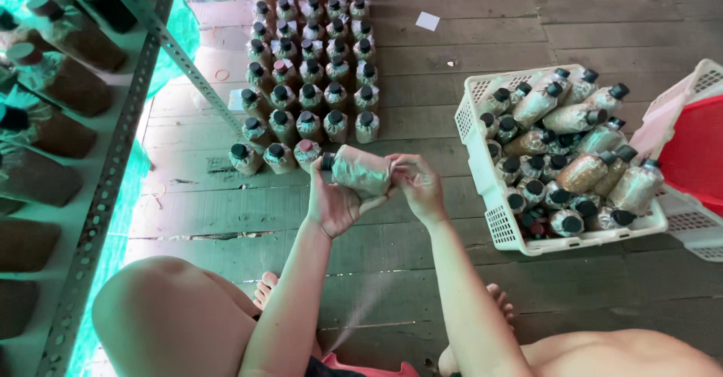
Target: The person organizes mushroom spawn bottles by taking them from a plastic crate and placing them in rows on the floor.
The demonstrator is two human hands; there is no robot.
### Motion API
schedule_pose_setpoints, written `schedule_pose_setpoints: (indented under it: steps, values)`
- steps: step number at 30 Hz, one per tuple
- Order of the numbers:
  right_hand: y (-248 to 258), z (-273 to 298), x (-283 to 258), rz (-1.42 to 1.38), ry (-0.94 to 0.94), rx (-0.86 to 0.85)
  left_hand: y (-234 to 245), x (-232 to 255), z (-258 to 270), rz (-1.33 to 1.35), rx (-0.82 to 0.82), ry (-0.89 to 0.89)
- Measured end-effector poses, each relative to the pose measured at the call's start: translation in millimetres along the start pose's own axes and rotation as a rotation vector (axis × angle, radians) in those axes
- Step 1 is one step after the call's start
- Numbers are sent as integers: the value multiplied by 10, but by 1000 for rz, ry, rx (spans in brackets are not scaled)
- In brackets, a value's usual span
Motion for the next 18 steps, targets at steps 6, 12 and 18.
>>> schedule_pose_setpoints:
  steps: [6, 12, 18]
  values:
    - [-67, -7, -513, 147, 284, 59, -127, 24, 66, 101, -88, 97]
    - [24, 12, -852, 286, 505, 92, -282, -37, 153, 120, -179, 167]
    - [13, 19, -1103, 305, 568, 109, -339, -48, 226, 175, -238, 213]
Point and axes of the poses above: each hand's wrist, its own z-axis away from the middle knuckle, its own y-axis out of the back of the hand, x = y × z, the point moved 7 cm from there along -z, towards the middle knuckle, and after that the axes turned 12 degrees about z, right-handed, at the moved point
